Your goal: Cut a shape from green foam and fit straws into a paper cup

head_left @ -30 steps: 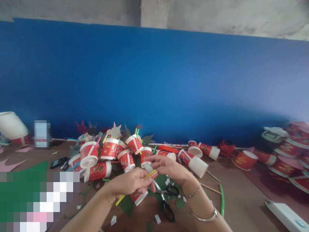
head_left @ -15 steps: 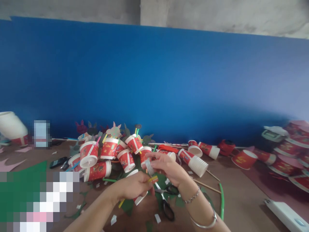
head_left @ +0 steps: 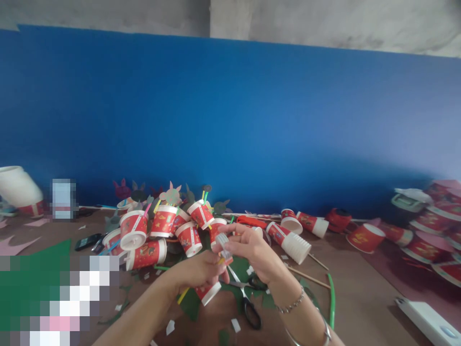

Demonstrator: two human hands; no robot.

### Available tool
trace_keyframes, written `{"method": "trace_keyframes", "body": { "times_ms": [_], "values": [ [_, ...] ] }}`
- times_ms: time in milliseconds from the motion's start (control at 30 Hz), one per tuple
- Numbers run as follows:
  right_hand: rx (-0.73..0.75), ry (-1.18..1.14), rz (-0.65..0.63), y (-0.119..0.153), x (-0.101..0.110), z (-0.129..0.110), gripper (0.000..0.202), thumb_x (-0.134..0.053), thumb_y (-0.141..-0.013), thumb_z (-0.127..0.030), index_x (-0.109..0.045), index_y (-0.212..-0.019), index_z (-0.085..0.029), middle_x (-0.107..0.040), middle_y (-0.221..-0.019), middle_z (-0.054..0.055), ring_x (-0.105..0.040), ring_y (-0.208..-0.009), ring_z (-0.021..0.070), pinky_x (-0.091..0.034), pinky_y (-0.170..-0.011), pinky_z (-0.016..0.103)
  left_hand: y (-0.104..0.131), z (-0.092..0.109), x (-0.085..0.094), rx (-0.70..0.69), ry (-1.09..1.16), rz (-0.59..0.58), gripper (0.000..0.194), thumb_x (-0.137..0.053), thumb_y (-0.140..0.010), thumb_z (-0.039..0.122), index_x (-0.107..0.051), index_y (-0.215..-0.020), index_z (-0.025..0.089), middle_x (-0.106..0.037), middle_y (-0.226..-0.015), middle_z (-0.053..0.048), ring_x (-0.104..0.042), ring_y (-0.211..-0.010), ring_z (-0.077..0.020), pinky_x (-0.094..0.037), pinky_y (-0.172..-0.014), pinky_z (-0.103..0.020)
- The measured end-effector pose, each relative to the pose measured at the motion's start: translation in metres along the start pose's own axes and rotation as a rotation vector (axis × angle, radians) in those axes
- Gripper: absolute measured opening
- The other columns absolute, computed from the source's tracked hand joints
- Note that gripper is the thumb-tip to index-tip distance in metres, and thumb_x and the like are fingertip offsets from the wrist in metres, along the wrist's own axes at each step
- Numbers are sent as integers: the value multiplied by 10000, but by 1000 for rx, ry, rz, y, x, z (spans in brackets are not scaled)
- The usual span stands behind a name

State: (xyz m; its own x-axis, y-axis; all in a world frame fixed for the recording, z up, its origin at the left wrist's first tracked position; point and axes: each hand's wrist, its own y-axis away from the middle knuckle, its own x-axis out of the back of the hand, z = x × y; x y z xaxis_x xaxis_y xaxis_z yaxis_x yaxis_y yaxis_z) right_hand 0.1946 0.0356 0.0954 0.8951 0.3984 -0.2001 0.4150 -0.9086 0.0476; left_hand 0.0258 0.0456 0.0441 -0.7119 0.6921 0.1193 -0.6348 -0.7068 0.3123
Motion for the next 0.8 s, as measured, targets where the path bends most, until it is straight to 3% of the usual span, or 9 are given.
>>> {"method": "trace_keyframes", "body": {
  "times_ms": [133,300,433,633,800],
  "values": [
    [54,124,-36,7,-1,-4,427,-690,-735,-311,-524,-1099,-161,-695,-742,32,-633,-680,154,-419,-610,261,1,5,7,18,159,50,521,-532,-711,665,-575,-692,146,-270,-414,108,-179,-374,-48,-135,-391,-219],
    [82,350,-21,11,-2,-9,409,-627,-790,-274,-491,-1165,-183,-678,-715,9,-558,-602,115,-348,-522,221,9,18,11,-2,287,116,489,-627,-642,639,-492,-690,172,-287,-446,117,-156,-406,-39,-90,-411,-217],
    [103,487,38,11,-3,-7,365,-561,-829,-255,-485,-1179,-186,-675,-683,4,-508,-561,101,-355,-518,218,7,21,7,-39,268,152,494,-599,-655,649,-496,-676,166,-288,-438,114,-166,-402,-41,-93,-404,-217],
    [107,640,167,14,-8,-7,327,-576,-823,-288,-532,-1138,-214,-597,-511,-45,-455,-461,92,-324,-457,203,2,16,6,-92,197,328,515,-556,-663,668,-520,-696,155,-311,-450,104,-217,-396,-44,-137,-390,-199],
    [119,630,150,14,-5,-11,313,-572,-826,-301,-537,-1120,-198,-618,-536,-33,-465,-468,94,-319,-460,204,6,18,13,-89,196,267,465,-534,-716,623,-517,-770,161,-377,-440,99,-242,-359,-41,-143,-377,-199]
  ]
}}
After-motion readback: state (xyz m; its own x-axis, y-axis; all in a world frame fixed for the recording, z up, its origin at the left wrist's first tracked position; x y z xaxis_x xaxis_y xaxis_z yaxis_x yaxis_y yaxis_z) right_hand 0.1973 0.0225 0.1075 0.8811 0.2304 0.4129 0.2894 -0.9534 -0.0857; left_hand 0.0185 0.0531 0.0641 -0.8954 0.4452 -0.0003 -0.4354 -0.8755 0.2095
